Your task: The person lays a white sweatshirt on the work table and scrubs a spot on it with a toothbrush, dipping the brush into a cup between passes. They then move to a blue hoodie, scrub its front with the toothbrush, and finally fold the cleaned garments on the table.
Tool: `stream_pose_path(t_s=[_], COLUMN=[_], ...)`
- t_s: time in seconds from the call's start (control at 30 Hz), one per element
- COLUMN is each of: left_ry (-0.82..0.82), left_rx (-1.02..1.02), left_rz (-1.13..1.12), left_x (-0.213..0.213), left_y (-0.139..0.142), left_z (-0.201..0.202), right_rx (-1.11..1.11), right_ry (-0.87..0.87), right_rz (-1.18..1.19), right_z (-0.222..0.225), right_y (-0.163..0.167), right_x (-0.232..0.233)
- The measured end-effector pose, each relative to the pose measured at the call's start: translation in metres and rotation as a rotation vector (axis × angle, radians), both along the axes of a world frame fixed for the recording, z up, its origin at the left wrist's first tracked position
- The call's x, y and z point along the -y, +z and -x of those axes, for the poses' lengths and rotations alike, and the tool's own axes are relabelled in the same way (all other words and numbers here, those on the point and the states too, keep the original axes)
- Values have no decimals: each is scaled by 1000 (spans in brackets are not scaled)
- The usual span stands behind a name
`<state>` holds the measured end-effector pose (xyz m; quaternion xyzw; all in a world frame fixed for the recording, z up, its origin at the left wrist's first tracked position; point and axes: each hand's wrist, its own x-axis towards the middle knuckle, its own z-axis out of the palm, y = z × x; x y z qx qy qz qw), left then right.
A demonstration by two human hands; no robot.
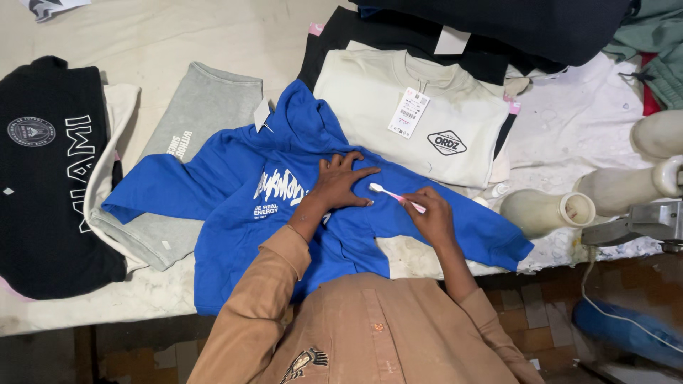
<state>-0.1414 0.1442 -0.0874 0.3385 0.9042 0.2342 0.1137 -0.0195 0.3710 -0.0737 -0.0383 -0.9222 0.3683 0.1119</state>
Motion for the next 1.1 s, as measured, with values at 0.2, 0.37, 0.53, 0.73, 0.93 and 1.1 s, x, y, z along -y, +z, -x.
stream_pose_path(t_s=[0.2,0.37,0.53,0.73,0.93,1.1], left_ry=[-5,0,14,5,-2,47], left_rx=[28,3,31,0,0,-72], left_rz=[37,13,33,56,27,-56], left_x=[0,0,-1,-2,-2,2], left_y=[3,4,6,10,12,3], left_z=[0,-3,-5,-6,-8,-18], right_rx=[32,2,-34,-41,-42,-238], right_ry=[128,58,21,42,41,-94], right_rz=[62,96,31,-12,26,182], right_z=[0,-3,-5,-5,-7,-15], right_y=[4,6,11,20,16,4], right_x=[-1,-4,-7,-7,-4,-5])
